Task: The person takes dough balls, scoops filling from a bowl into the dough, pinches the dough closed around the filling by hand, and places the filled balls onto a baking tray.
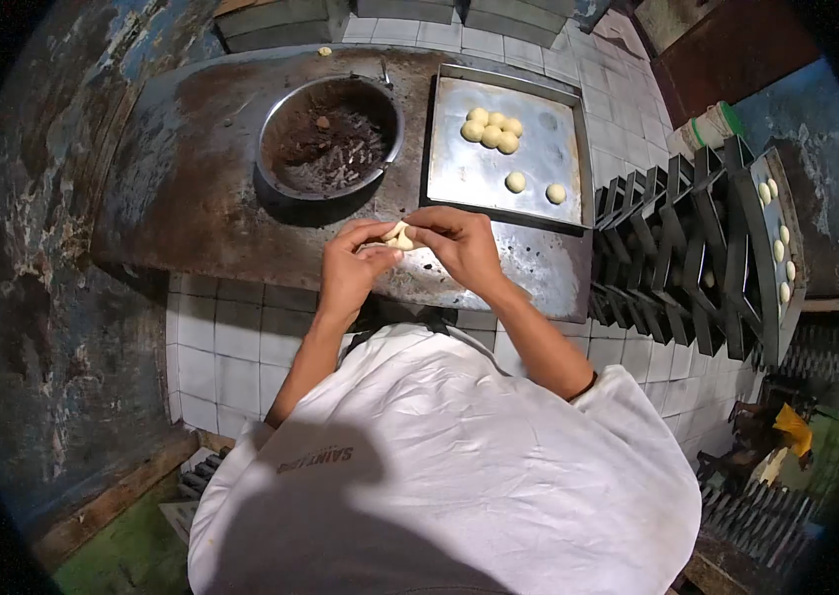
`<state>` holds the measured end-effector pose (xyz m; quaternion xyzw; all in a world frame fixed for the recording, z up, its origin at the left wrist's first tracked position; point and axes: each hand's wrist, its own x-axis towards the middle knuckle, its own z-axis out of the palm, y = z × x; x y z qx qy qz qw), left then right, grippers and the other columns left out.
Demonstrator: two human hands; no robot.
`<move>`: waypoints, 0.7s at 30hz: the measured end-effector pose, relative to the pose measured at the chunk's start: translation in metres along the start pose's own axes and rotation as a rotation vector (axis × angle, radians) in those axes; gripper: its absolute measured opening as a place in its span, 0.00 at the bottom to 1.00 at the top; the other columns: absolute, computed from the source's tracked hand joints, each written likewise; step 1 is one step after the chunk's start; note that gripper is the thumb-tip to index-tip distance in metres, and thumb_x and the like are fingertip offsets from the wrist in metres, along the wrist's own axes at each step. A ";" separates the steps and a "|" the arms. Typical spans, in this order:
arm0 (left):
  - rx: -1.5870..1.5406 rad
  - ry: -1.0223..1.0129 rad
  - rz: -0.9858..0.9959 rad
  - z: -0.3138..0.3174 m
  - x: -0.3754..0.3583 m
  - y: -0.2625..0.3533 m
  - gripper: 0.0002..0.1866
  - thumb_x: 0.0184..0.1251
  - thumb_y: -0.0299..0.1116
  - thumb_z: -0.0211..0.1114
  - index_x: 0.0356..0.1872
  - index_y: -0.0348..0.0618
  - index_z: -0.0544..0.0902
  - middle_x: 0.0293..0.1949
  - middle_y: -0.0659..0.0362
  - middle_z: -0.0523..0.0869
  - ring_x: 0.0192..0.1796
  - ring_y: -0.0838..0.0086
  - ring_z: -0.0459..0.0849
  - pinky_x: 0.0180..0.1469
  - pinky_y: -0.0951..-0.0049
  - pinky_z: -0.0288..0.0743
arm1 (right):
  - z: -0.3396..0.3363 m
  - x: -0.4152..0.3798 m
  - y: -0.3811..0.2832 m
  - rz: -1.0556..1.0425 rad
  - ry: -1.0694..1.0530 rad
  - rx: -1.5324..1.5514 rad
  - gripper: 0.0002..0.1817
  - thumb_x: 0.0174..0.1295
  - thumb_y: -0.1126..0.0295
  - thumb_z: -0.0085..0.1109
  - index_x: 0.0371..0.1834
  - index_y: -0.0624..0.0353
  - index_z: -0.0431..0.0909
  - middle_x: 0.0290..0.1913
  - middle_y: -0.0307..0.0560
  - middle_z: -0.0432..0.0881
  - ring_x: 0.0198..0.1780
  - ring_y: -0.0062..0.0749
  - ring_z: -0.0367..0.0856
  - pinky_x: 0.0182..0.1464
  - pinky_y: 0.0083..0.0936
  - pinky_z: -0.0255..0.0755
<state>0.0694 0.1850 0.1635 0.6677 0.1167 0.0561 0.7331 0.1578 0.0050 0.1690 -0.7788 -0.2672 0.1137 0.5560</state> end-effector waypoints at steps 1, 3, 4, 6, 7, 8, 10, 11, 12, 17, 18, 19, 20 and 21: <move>-0.005 0.002 0.006 -0.006 0.002 -0.002 0.22 0.56 0.13 0.74 0.54 0.33 0.86 0.54 0.59 0.83 0.54 0.73 0.85 0.58 0.73 0.81 | 0.013 0.000 -0.009 0.086 0.117 0.145 0.09 0.66 0.68 0.68 0.42 0.64 0.89 0.32 0.47 0.90 0.34 0.24 0.86 0.38 0.26 0.77; -0.127 0.248 0.066 -0.018 0.007 -0.005 0.17 0.61 0.15 0.73 0.52 0.32 0.87 0.51 0.57 0.87 0.51 0.74 0.86 0.55 0.77 0.81 | 0.030 0.000 -0.013 0.125 0.120 0.196 0.10 0.67 0.68 0.67 0.43 0.64 0.89 0.33 0.46 0.90 0.33 0.22 0.84 0.37 0.27 0.76; -0.131 0.245 0.073 -0.021 0.010 -0.004 0.17 0.61 0.15 0.73 0.52 0.32 0.87 0.51 0.57 0.87 0.51 0.74 0.86 0.55 0.77 0.81 | 0.037 0.001 -0.017 0.171 0.123 0.250 0.10 0.68 0.69 0.66 0.45 0.65 0.88 0.34 0.44 0.90 0.33 0.21 0.82 0.37 0.27 0.74; -0.490 0.429 0.032 -0.024 0.016 -0.001 0.14 0.66 0.19 0.72 0.52 0.30 0.86 0.49 0.53 0.89 0.52 0.74 0.86 0.55 0.77 0.79 | 0.048 0.003 -0.040 0.104 0.113 0.209 0.10 0.66 0.73 0.66 0.48 0.64 0.87 0.37 0.48 0.89 0.33 0.28 0.83 0.36 0.30 0.74; -0.484 0.415 0.113 -0.027 0.018 -0.001 0.13 0.73 0.25 0.69 0.53 0.28 0.86 0.51 0.49 0.89 0.52 0.74 0.87 0.57 0.75 0.79 | 0.054 0.005 -0.057 -0.023 0.117 0.005 0.13 0.65 0.76 0.67 0.52 0.64 0.86 0.42 0.51 0.89 0.38 0.31 0.86 0.41 0.27 0.77; -0.485 0.403 0.108 -0.030 0.017 0.001 0.13 0.73 0.25 0.69 0.53 0.28 0.86 0.51 0.49 0.89 0.52 0.74 0.87 0.57 0.75 0.79 | 0.061 0.006 -0.066 -0.147 0.122 -0.201 0.16 0.63 0.80 0.68 0.56 0.64 0.85 0.47 0.54 0.89 0.44 0.33 0.89 0.45 0.23 0.81; -0.651 0.279 0.126 -0.034 0.016 0.015 0.15 0.80 0.32 0.61 0.58 0.32 0.83 0.57 0.50 0.88 0.58 0.72 0.85 0.63 0.70 0.75 | 0.069 0.011 -0.066 -0.260 0.176 -0.164 0.19 0.58 0.83 0.70 0.55 0.63 0.84 0.45 0.54 0.88 0.41 0.39 0.89 0.47 0.24 0.81; -0.663 0.188 0.156 -0.040 0.014 0.019 0.17 0.82 0.33 0.56 0.60 0.31 0.82 0.61 0.47 0.85 0.65 0.66 0.81 0.71 0.63 0.70 | 0.069 0.012 -0.069 -0.258 0.172 -0.199 0.18 0.58 0.83 0.70 0.53 0.63 0.84 0.43 0.52 0.88 0.40 0.38 0.88 0.48 0.24 0.81; -0.663 0.175 0.152 -0.044 0.011 0.024 0.17 0.82 0.33 0.56 0.60 0.31 0.82 0.61 0.47 0.85 0.65 0.66 0.81 0.71 0.63 0.70 | 0.070 0.014 -0.076 -0.256 0.166 -0.233 0.17 0.57 0.82 0.70 0.51 0.63 0.84 0.41 0.51 0.87 0.39 0.36 0.87 0.48 0.24 0.81; -0.597 -0.158 0.358 -0.056 0.002 0.040 0.19 0.71 0.21 0.57 0.60 0.30 0.82 0.64 0.43 0.83 0.77 0.59 0.70 0.79 0.58 0.58 | 0.086 0.023 -0.094 -0.128 0.316 0.189 0.12 0.59 0.79 0.70 0.47 0.62 0.85 0.38 0.46 0.86 0.39 0.33 0.86 0.46 0.25 0.79; -0.562 -0.142 0.348 -0.057 0.003 0.039 0.20 0.70 0.21 0.58 0.61 0.31 0.82 0.64 0.44 0.83 0.76 0.59 0.70 0.79 0.59 0.58 | 0.088 0.023 -0.095 0.017 0.273 0.371 0.13 0.60 0.77 0.69 0.49 0.61 0.86 0.37 0.47 0.86 0.40 0.36 0.86 0.45 0.26 0.79; -0.648 -0.081 0.278 -0.056 0.005 0.037 0.17 0.71 0.21 0.61 0.60 0.33 0.83 0.61 0.45 0.85 0.69 0.62 0.79 0.73 0.62 0.69 | 0.090 0.022 -0.091 0.022 0.258 0.306 0.12 0.62 0.76 0.68 0.49 0.62 0.87 0.39 0.48 0.87 0.42 0.35 0.86 0.45 0.26 0.78; -0.652 -0.090 0.278 -0.058 0.009 0.033 0.17 0.71 0.21 0.61 0.60 0.33 0.83 0.61 0.45 0.85 0.69 0.62 0.79 0.73 0.62 0.69 | 0.092 0.023 -0.090 0.021 0.265 0.300 0.12 0.62 0.76 0.68 0.49 0.62 0.87 0.39 0.48 0.87 0.42 0.35 0.86 0.45 0.26 0.78; -0.731 -0.033 0.212 -0.060 0.014 0.032 0.15 0.73 0.23 0.62 0.58 0.34 0.84 0.59 0.46 0.86 0.64 0.65 0.82 0.69 0.64 0.73 | 0.095 0.024 -0.093 -0.027 0.275 0.193 0.12 0.63 0.76 0.68 0.50 0.63 0.87 0.41 0.50 0.88 0.43 0.35 0.87 0.46 0.26 0.79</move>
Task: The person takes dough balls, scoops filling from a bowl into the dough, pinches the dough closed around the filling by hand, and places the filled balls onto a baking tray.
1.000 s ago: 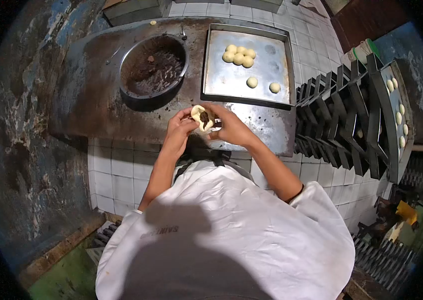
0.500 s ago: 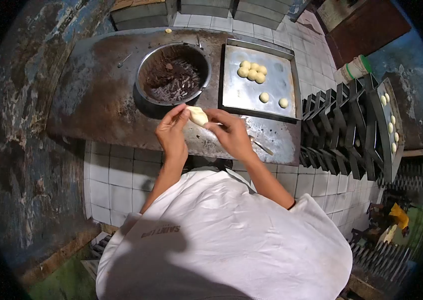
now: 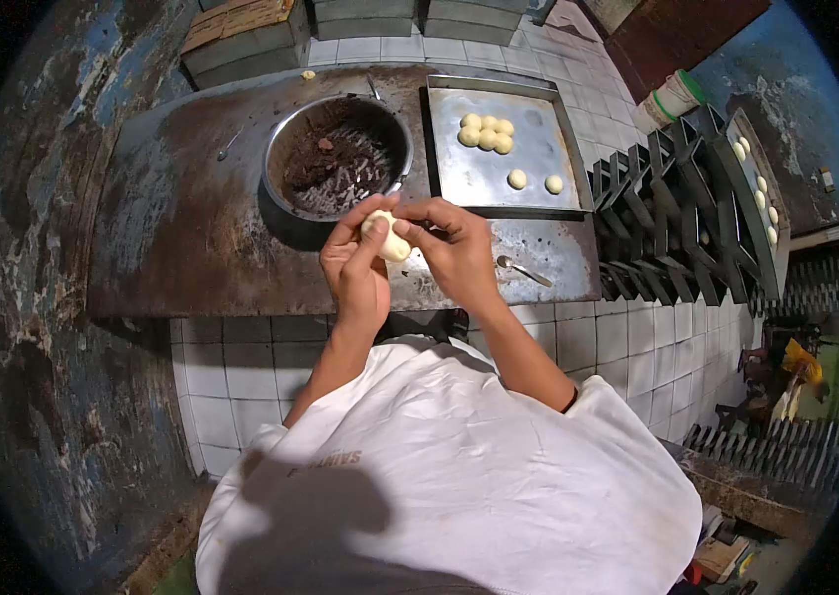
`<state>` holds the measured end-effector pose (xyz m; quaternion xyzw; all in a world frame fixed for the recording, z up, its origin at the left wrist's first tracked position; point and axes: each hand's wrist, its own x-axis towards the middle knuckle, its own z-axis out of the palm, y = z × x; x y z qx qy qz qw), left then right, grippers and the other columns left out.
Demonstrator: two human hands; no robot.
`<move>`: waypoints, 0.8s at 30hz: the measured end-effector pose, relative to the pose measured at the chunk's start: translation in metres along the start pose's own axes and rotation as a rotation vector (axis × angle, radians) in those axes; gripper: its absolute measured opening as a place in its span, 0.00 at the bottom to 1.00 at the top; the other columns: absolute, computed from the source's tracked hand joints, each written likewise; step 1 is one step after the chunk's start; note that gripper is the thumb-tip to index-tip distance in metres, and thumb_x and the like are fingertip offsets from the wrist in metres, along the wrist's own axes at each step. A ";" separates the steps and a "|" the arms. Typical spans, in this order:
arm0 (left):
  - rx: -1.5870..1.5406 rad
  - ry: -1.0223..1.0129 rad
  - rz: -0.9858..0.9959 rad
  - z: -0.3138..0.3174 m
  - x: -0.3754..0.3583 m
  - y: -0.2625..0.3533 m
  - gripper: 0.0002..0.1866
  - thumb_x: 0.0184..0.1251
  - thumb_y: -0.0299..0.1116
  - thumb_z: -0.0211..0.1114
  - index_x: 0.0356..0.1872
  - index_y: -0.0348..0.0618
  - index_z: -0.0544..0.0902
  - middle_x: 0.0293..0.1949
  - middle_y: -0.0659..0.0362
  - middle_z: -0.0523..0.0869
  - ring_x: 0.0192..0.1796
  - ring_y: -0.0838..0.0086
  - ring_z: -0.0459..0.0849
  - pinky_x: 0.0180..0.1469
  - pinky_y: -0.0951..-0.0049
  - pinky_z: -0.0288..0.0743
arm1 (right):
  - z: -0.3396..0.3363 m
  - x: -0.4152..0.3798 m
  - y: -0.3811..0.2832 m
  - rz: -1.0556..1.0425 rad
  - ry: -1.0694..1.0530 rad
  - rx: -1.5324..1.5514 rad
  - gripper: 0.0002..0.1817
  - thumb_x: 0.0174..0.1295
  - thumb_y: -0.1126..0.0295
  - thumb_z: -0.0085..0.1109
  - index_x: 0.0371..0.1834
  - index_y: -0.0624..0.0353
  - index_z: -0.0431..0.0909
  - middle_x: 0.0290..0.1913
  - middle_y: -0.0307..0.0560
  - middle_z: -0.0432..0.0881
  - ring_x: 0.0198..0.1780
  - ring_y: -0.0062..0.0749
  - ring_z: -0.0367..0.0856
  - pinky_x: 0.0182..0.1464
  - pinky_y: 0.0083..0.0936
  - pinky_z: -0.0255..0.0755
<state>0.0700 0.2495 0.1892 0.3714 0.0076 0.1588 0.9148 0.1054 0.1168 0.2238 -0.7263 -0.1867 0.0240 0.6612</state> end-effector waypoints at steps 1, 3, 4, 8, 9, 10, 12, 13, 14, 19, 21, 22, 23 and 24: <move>-0.069 0.083 -0.037 -0.002 0.004 0.001 0.13 0.74 0.25 0.64 0.56 0.35 0.84 0.57 0.47 0.87 0.59 0.67 0.86 0.64 0.67 0.78 | 0.005 0.001 -0.003 -0.062 0.002 -0.098 0.13 0.63 0.76 0.68 0.51 0.63 0.87 0.44 0.51 0.88 0.44 0.35 0.87 0.46 0.27 0.79; -0.088 0.137 -0.029 -0.004 0.010 0.003 0.11 0.75 0.28 0.66 0.53 0.36 0.85 0.53 0.48 0.89 0.53 0.70 0.88 0.58 0.69 0.82 | 0.016 -0.003 -0.018 -0.104 0.007 -0.097 0.14 0.62 0.77 0.67 0.52 0.64 0.86 0.46 0.52 0.87 0.44 0.38 0.87 0.46 0.29 0.80; -0.069 0.165 -0.029 -0.005 0.011 0.005 0.10 0.75 0.28 0.66 0.53 0.36 0.85 0.52 0.48 0.89 0.53 0.70 0.88 0.58 0.70 0.81 | 0.022 -0.005 -0.026 -0.128 0.009 -0.171 0.15 0.62 0.77 0.67 0.52 0.63 0.87 0.46 0.52 0.87 0.44 0.41 0.87 0.46 0.31 0.80; 0.016 0.090 0.033 -0.010 0.009 0.007 0.11 0.79 0.33 0.62 0.49 0.36 0.86 0.55 0.47 0.88 0.62 0.63 0.84 0.66 0.62 0.76 | 0.026 -0.004 -0.018 -0.209 0.032 -0.391 0.16 0.56 0.77 0.70 0.49 0.60 0.87 0.44 0.53 0.84 0.43 0.48 0.86 0.44 0.34 0.80; 0.008 0.024 0.086 -0.010 0.008 0.009 0.13 0.81 0.35 0.60 0.47 0.35 0.87 0.54 0.45 0.89 0.64 0.62 0.83 0.67 0.63 0.75 | 0.026 -0.001 -0.016 -0.255 0.047 -0.466 0.16 0.55 0.77 0.71 0.48 0.59 0.86 0.45 0.53 0.84 0.42 0.48 0.86 0.43 0.34 0.80; 0.008 0.024 0.086 -0.011 0.008 0.012 0.13 0.81 0.35 0.60 0.47 0.35 0.87 0.54 0.45 0.89 0.64 0.62 0.83 0.67 0.63 0.75 | 0.027 0.006 -0.018 -0.390 0.117 -0.482 0.12 0.56 0.76 0.71 0.44 0.61 0.85 0.44 0.50 0.85 0.41 0.42 0.86 0.44 0.33 0.80; 0.035 -0.145 0.092 -0.016 0.008 0.022 0.19 0.83 0.37 0.53 0.46 0.32 0.88 0.61 0.42 0.85 0.70 0.59 0.78 0.73 0.58 0.68 | 0.031 0.009 -0.016 -0.154 0.075 -0.173 0.09 0.57 0.76 0.71 0.41 0.62 0.86 0.43 0.48 0.85 0.41 0.37 0.86 0.45 0.32 0.79; 0.035 -0.144 0.097 -0.015 0.008 0.024 0.19 0.83 0.37 0.53 0.46 0.32 0.88 0.61 0.42 0.85 0.70 0.59 0.78 0.73 0.58 0.68 | 0.031 0.010 -0.016 0.085 0.029 0.134 0.06 0.58 0.76 0.71 0.38 0.63 0.86 0.43 0.46 0.86 0.41 0.32 0.85 0.45 0.31 0.78; 0.011 -0.224 0.085 -0.015 0.008 0.026 0.20 0.83 0.37 0.51 0.46 0.31 0.89 0.65 0.42 0.82 0.72 0.59 0.76 0.74 0.57 0.66 | 0.025 0.013 -0.019 0.117 -0.089 0.188 0.05 0.60 0.75 0.72 0.36 0.65 0.87 0.42 0.44 0.86 0.42 0.26 0.84 0.48 0.28 0.77; -0.076 0.076 -0.189 -0.013 0.003 0.028 0.17 0.80 0.32 0.55 0.60 0.33 0.83 0.66 0.48 0.81 0.66 0.67 0.80 0.67 0.67 0.72 | 0.023 0.008 -0.002 0.031 -0.065 0.021 0.09 0.62 0.77 0.72 0.44 0.68 0.88 0.45 0.44 0.86 0.45 0.25 0.83 0.50 0.25 0.77; -0.088 0.072 -0.265 -0.034 -0.002 0.016 0.17 0.80 0.34 0.58 0.62 0.36 0.81 0.58 0.54 0.85 0.58 0.74 0.83 0.61 0.73 0.77 | 0.027 0.006 0.000 -0.023 -0.042 -0.038 0.13 0.61 0.77 0.72 0.49 0.68 0.87 0.47 0.44 0.85 0.45 0.25 0.83 0.48 0.27 0.77; -0.073 0.186 -0.300 -0.038 -0.005 0.011 0.16 0.81 0.37 0.58 0.60 0.37 0.82 0.55 0.56 0.86 0.55 0.75 0.84 0.59 0.73 0.77 | 0.027 0.004 -0.004 -0.087 -0.086 -0.193 0.16 0.60 0.77 0.71 0.53 0.63 0.88 0.47 0.46 0.85 0.45 0.30 0.84 0.48 0.29 0.77; -0.057 0.300 -0.339 -0.041 -0.009 0.005 0.16 0.82 0.39 0.58 0.58 0.38 0.83 0.52 0.58 0.86 0.53 0.77 0.84 0.58 0.74 0.78 | 0.027 0.001 0.001 -0.082 -0.084 -0.192 0.16 0.60 0.77 0.71 0.53 0.63 0.88 0.47 0.46 0.85 0.45 0.30 0.84 0.48 0.29 0.77; -0.068 0.296 -0.309 -0.037 -0.011 0.004 0.17 0.82 0.41 0.59 0.58 0.39 0.83 0.53 0.58 0.87 0.54 0.78 0.84 0.58 0.74 0.78 | 0.027 -0.002 0.008 -0.174 -0.074 -0.291 0.18 0.56 0.79 0.71 0.51 0.62 0.88 0.45 0.48 0.85 0.44 0.37 0.85 0.48 0.31 0.78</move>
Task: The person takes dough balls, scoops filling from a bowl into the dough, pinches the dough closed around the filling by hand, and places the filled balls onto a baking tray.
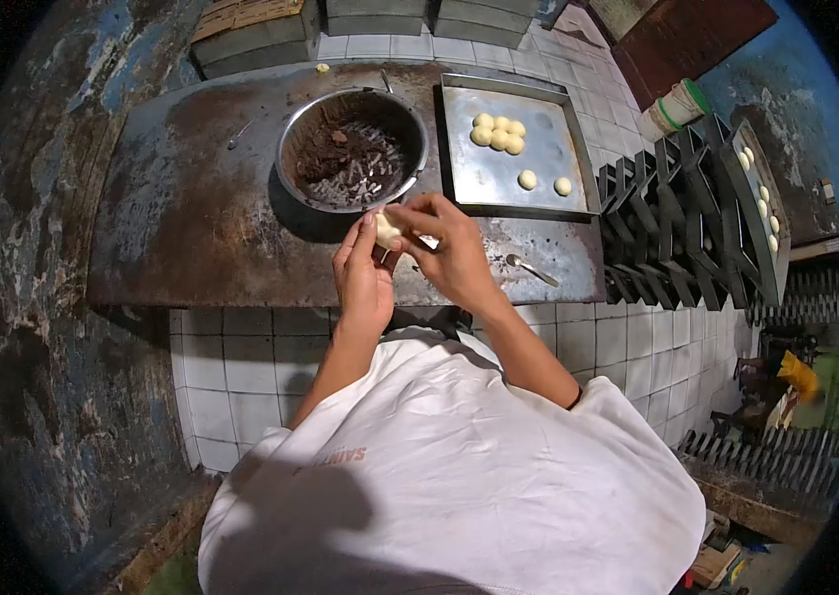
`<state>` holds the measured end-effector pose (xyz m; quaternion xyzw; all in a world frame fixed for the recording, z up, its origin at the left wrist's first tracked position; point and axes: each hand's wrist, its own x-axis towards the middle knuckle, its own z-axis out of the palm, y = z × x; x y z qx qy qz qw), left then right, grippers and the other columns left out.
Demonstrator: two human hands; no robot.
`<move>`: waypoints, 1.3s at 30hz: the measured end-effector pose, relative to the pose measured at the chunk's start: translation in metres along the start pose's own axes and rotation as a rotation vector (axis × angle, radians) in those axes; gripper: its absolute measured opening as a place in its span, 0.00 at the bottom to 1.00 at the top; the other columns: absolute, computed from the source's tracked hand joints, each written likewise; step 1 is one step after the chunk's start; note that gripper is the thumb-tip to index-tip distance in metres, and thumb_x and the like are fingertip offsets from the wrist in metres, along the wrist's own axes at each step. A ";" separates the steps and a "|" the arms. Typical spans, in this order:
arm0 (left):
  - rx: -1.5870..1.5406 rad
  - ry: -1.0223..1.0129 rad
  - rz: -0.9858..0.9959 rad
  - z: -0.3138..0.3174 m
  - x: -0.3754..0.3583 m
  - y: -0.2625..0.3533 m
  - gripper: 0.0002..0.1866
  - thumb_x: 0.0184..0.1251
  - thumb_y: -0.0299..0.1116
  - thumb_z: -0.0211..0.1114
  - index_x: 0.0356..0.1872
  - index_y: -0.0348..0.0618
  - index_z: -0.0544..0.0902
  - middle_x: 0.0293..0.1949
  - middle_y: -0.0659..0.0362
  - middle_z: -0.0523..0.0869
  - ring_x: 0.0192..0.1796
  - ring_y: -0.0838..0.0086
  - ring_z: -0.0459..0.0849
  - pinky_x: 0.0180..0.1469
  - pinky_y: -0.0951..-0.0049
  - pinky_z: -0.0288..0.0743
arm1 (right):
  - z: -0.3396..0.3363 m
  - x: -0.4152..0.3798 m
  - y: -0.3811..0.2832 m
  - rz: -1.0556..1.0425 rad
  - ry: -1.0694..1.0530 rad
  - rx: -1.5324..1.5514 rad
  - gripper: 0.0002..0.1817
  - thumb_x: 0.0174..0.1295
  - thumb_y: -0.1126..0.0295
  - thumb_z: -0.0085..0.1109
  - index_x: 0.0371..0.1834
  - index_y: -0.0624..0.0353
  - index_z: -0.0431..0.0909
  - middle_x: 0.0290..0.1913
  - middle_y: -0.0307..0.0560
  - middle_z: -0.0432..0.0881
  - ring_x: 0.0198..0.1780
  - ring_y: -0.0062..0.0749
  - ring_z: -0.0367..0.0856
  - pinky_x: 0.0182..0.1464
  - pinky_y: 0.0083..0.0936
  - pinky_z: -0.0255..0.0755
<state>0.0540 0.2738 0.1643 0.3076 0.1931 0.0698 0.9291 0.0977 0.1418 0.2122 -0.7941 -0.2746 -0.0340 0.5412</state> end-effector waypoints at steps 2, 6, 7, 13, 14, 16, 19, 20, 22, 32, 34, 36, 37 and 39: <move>-0.015 -0.034 0.035 0.013 -0.001 -0.004 0.16 0.82 0.40 0.59 0.58 0.39 0.83 0.54 0.58 0.87 0.54 0.77 0.84 0.58 0.74 0.78 | -0.001 -0.005 0.008 -0.024 0.045 -0.077 0.19 0.50 0.79 0.72 0.48 0.58 0.88 0.42 0.50 0.83 0.42 0.45 0.84 0.47 0.33 0.79; 0.024 -0.140 0.122 0.028 0.004 -0.019 0.15 0.82 0.38 0.59 0.57 0.39 0.84 0.58 0.55 0.86 0.58 0.75 0.83 0.62 0.71 0.75 | -0.020 0.003 0.014 0.007 0.205 -0.065 0.14 0.52 0.76 0.73 0.43 0.59 0.89 0.41 0.49 0.85 0.39 0.36 0.84 0.45 0.27 0.77; 0.062 -0.154 0.146 0.035 0.005 -0.023 0.15 0.82 0.38 0.59 0.56 0.39 0.84 0.59 0.54 0.86 0.59 0.74 0.82 0.64 0.70 0.73 | -0.027 0.005 0.014 0.013 0.213 -0.064 0.14 0.52 0.76 0.73 0.43 0.59 0.89 0.41 0.49 0.85 0.39 0.36 0.84 0.45 0.27 0.77; 0.100 -0.095 0.217 0.063 0.027 -0.074 0.12 0.80 0.35 0.62 0.52 0.36 0.84 0.56 0.53 0.86 0.56 0.74 0.83 0.61 0.71 0.75 | -0.060 0.005 0.050 0.368 0.174 0.176 0.11 0.58 0.73 0.74 0.42 0.66 0.89 0.34 0.45 0.90 0.36 0.24 0.86 0.44 0.24 0.78; 0.088 -0.036 0.176 0.065 0.033 -0.086 0.11 0.81 0.35 0.61 0.50 0.37 0.83 0.52 0.54 0.87 0.52 0.75 0.83 0.57 0.72 0.77 | -0.057 0.001 0.053 0.338 0.254 0.278 0.07 0.59 0.77 0.73 0.39 0.67 0.89 0.36 0.48 0.89 0.37 0.25 0.86 0.40 0.24 0.80; 0.082 0.113 0.063 0.079 0.041 -0.102 0.09 0.81 0.35 0.61 0.44 0.38 0.81 0.41 0.58 0.85 0.43 0.76 0.84 0.45 0.77 0.80 | -0.069 -0.005 0.067 0.151 0.203 -0.026 0.09 0.60 0.78 0.70 0.44 0.66 0.89 0.38 0.48 0.89 0.38 0.27 0.87 0.41 0.25 0.80; 0.205 0.182 -0.056 0.083 0.064 -0.120 0.10 0.80 0.37 0.62 0.44 0.39 0.81 0.38 0.60 0.85 0.39 0.78 0.84 0.39 0.77 0.78 | -0.095 -0.015 0.080 0.121 0.140 -0.086 0.13 0.61 0.78 0.70 0.49 0.65 0.88 0.43 0.48 0.89 0.40 0.31 0.88 0.41 0.27 0.80; 0.218 0.192 -0.065 0.089 0.067 -0.130 0.11 0.81 0.36 0.61 0.42 0.39 0.81 0.37 0.60 0.85 0.38 0.78 0.84 0.39 0.78 0.77 | -0.103 -0.017 0.092 0.180 0.133 0.029 0.13 0.60 0.77 0.71 0.49 0.64 0.89 0.44 0.48 0.89 0.40 0.32 0.88 0.42 0.29 0.80; 0.277 0.144 -0.050 0.116 0.066 -0.148 0.12 0.81 0.36 0.60 0.40 0.38 0.82 0.37 0.60 0.86 0.37 0.78 0.84 0.39 0.77 0.77 | -0.130 -0.019 0.117 0.284 0.100 0.118 0.12 0.59 0.74 0.74 0.46 0.64 0.90 0.47 0.47 0.88 0.43 0.32 0.85 0.46 0.30 0.79; 0.807 -0.292 -0.038 0.177 0.095 -0.243 0.20 0.84 0.39 0.53 0.50 0.34 0.88 0.60 0.50 0.87 0.73 0.64 0.73 0.69 0.66 0.68 | -0.253 -0.034 0.220 0.755 -0.159 0.707 0.22 0.69 0.66 0.68 0.63 0.62 0.78 0.51 0.42 0.84 0.52 0.22 0.79 0.52 0.21 0.75; 0.987 -0.404 0.029 0.184 0.100 -0.254 0.18 0.83 0.39 0.54 0.55 0.36 0.87 0.65 0.49 0.83 0.77 0.61 0.69 0.75 0.62 0.63 | -0.266 -0.040 0.247 1.010 -0.357 1.085 0.21 0.69 0.66 0.67 0.62 0.63 0.79 0.52 0.42 0.85 0.51 0.21 0.82 0.52 0.19 0.78; 1.013 -0.416 0.119 0.180 0.102 -0.260 0.18 0.81 0.35 0.56 0.61 0.35 0.83 0.66 0.47 0.82 0.76 0.60 0.71 0.76 0.60 0.62 | -0.298 -0.018 0.272 0.906 -0.467 0.813 0.21 0.69 0.66 0.68 0.61 0.64 0.80 0.51 0.42 0.86 0.50 0.22 0.84 0.53 0.21 0.79; 0.981 -0.321 0.090 0.182 0.099 -0.256 0.17 0.80 0.33 0.57 0.59 0.34 0.84 0.64 0.47 0.83 0.73 0.61 0.75 0.75 0.62 0.64 | -0.316 0.000 0.286 0.787 -0.555 0.543 0.21 0.68 0.66 0.69 0.61 0.65 0.81 0.49 0.42 0.88 0.49 0.23 0.85 0.54 0.23 0.80; 0.994 -0.120 0.053 0.167 0.096 -0.241 0.15 0.79 0.31 0.59 0.56 0.33 0.85 0.60 0.49 0.87 0.67 0.63 0.80 0.72 0.64 0.67 | -0.344 0.036 0.335 0.624 -0.474 0.335 0.22 0.66 0.66 0.70 0.60 0.66 0.83 0.48 0.45 0.90 0.47 0.25 0.86 0.54 0.27 0.79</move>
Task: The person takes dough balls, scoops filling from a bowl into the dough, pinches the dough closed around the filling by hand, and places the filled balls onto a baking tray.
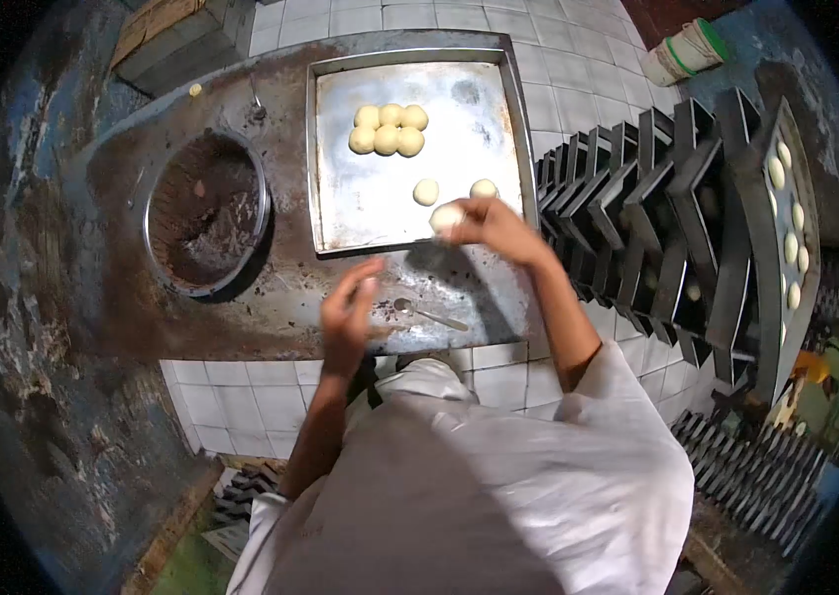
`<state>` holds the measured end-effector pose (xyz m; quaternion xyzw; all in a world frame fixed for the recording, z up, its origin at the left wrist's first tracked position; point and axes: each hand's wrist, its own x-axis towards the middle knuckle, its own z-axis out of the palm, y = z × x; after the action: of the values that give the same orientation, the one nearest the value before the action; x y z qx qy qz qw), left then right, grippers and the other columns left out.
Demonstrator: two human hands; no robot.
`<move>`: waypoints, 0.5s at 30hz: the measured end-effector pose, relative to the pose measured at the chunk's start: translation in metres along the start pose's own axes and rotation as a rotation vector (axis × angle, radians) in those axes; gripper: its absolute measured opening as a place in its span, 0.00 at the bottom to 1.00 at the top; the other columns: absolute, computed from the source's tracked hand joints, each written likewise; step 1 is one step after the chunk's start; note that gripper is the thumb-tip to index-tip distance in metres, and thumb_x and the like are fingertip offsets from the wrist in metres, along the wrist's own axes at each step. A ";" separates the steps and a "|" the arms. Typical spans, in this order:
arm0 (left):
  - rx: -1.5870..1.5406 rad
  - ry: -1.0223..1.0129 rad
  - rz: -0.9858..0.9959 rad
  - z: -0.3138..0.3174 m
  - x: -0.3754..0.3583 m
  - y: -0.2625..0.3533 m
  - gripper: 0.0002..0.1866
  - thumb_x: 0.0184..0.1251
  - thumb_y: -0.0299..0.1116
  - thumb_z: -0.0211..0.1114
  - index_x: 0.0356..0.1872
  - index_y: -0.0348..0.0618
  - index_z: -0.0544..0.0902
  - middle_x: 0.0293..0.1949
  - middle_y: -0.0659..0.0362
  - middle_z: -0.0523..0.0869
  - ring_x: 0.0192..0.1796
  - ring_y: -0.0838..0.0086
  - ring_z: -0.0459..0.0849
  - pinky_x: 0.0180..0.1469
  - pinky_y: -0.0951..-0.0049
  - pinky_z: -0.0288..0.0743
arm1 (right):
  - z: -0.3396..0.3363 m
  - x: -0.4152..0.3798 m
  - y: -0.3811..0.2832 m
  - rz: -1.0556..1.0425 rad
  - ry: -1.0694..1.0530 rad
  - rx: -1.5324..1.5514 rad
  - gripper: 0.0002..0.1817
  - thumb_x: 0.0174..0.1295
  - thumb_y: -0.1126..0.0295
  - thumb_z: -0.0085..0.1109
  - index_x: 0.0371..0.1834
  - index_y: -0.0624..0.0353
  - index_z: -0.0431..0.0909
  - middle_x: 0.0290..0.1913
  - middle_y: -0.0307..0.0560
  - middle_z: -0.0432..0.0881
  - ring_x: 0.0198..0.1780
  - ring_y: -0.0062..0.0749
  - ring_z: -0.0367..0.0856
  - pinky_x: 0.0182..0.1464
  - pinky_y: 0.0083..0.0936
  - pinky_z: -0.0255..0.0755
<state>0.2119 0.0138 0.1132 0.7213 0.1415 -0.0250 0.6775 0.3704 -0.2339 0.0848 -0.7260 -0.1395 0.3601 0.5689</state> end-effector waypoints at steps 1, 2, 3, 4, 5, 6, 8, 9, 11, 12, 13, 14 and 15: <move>-0.047 0.070 -0.029 -0.013 -0.004 -0.019 0.14 0.79 0.31 0.59 0.55 0.33 0.85 0.57 0.51 0.88 0.63 0.64 0.82 0.70 0.66 0.69 | -0.022 0.018 0.002 -0.014 0.263 -0.322 0.20 0.65 0.66 0.71 0.57 0.65 0.84 0.46 0.47 0.90 0.48 0.29 0.87 0.53 0.30 0.79; -0.091 0.139 -0.055 -0.027 -0.008 -0.040 0.13 0.78 0.30 0.60 0.54 0.33 0.86 0.54 0.52 0.89 0.59 0.66 0.85 0.68 0.68 0.71 | -0.038 0.040 0.008 -0.017 0.493 -0.483 0.19 0.63 0.66 0.72 0.53 0.66 0.85 0.44 0.51 0.90 0.48 0.41 0.88 0.54 0.34 0.79; -0.077 0.216 -0.125 -0.041 -0.015 -0.051 0.13 0.78 0.31 0.60 0.53 0.33 0.86 0.52 0.53 0.89 0.57 0.67 0.85 0.66 0.68 0.73 | -0.059 0.071 0.048 -0.204 0.684 -0.682 0.26 0.61 0.63 0.72 0.59 0.66 0.82 0.50 0.57 0.89 0.53 0.51 0.87 0.56 0.34 0.79; -0.062 0.288 -0.195 -0.052 -0.024 -0.059 0.13 0.78 0.31 0.61 0.52 0.32 0.86 0.50 0.53 0.89 0.55 0.68 0.86 0.64 0.69 0.74 | -0.074 0.096 0.084 -0.289 0.786 -0.827 0.39 0.61 0.56 0.73 0.72 0.63 0.71 0.65 0.60 0.80 0.65 0.56 0.79 0.65 0.43 0.74; -0.061 0.290 -0.207 -0.061 -0.036 -0.063 0.13 0.78 0.31 0.61 0.52 0.32 0.86 0.50 0.53 0.89 0.55 0.68 0.86 0.64 0.69 0.74 | -0.082 0.108 0.113 -0.127 0.670 -0.994 0.42 0.61 0.56 0.72 0.75 0.61 0.66 0.73 0.60 0.70 0.73 0.55 0.70 0.70 0.51 0.66; -0.044 0.333 -0.205 -0.069 -0.045 -0.067 0.12 0.78 0.31 0.62 0.51 0.32 0.86 0.49 0.53 0.89 0.54 0.68 0.86 0.64 0.68 0.74 | -0.086 0.117 0.136 0.031 0.549 -1.154 0.45 0.62 0.55 0.71 0.78 0.60 0.61 0.80 0.60 0.60 0.80 0.54 0.60 0.76 0.58 0.59; -0.021 0.387 -0.200 -0.082 -0.060 -0.072 0.12 0.78 0.31 0.62 0.50 0.31 0.86 0.49 0.53 0.89 0.53 0.69 0.86 0.63 0.68 0.74 | -0.086 0.130 0.163 -0.075 0.678 -1.037 0.36 0.70 0.50 0.60 0.74 0.61 0.67 0.78 0.62 0.65 0.80 0.59 0.59 0.77 0.66 0.51; -0.080 0.457 -0.229 -0.086 -0.068 -0.076 0.12 0.78 0.31 0.63 0.50 0.31 0.85 0.48 0.52 0.89 0.53 0.68 0.86 0.63 0.67 0.75 | -0.091 0.136 0.157 -0.050 0.711 -1.001 0.30 0.72 0.52 0.57 0.68 0.63 0.74 0.72 0.63 0.72 0.77 0.60 0.64 0.76 0.65 0.53; -0.173 0.575 -0.264 -0.085 -0.082 -0.079 0.12 0.77 0.32 0.65 0.50 0.31 0.85 0.46 0.53 0.89 0.52 0.68 0.86 0.62 0.66 0.75 | -0.095 0.145 0.123 -0.093 0.915 -0.859 0.23 0.76 0.57 0.49 0.48 0.67 0.86 0.56 0.62 0.86 0.67 0.63 0.76 0.73 0.61 0.58; -0.174 0.584 -0.272 -0.085 -0.087 -0.085 0.12 0.77 0.32 0.65 0.50 0.31 0.85 0.46 0.53 0.89 0.52 0.68 0.86 0.62 0.66 0.75 | -0.100 0.149 0.100 -0.107 0.826 -0.753 0.26 0.78 0.53 0.45 0.59 0.66 0.82 0.64 0.62 0.81 0.73 0.61 0.70 0.76 0.58 0.56; -0.202 0.596 -0.289 -0.085 -0.092 -0.093 0.13 0.77 0.33 0.65 0.50 0.31 0.85 0.46 0.53 0.89 0.52 0.69 0.86 0.62 0.66 0.75 | -0.107 0.168 0.112 -0.177 0.916 -0.910 0.27 0.78 0.53 0.44 0.65 0.65 0.77 0.70 0.61 0.75 0.76 0.60 0.65 0.77 0.59 0.53; -0.230 0.611 -0.303 -0.085 -0.096 -0.101 0.14 0.77 0.34 0.64 0.50 0.31 0.85 0.46 0.53 0.88 0.52 0.69 0.85 0.62 0.66 0.75 | -0.113 0.191 0.129 -0.254 1.005 -1.066 0.29 0.79 0.53 0.43 0.71 0.64 0.72 0.75 0.60 0.69 0.79 0.58 0.60 0.78 0.60 0.51; -0.231 0.624 -0.302 -0.082 -0.097 -0.100 0.14 0.77 0.34 0.64 0.50 0.31 0.85 0.46 0.53 0.88 0.52 0.69 0.85 0.62 0.66 0.75 | -0.119 0.206 0.157 -0.167 0.912 -1.121 0.34 0.79 0.48 0.41 0.81 0.58 0.59 0.83 0.56 0.56 0.84 0.56 0.48 0.80 0.61 0.43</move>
<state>0.0825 0.0821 0.0446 0.5839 0.4483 0.1128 0.6674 0.5635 -0.2439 -0.1246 -0.9732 -0.1071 -0.1486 0.1389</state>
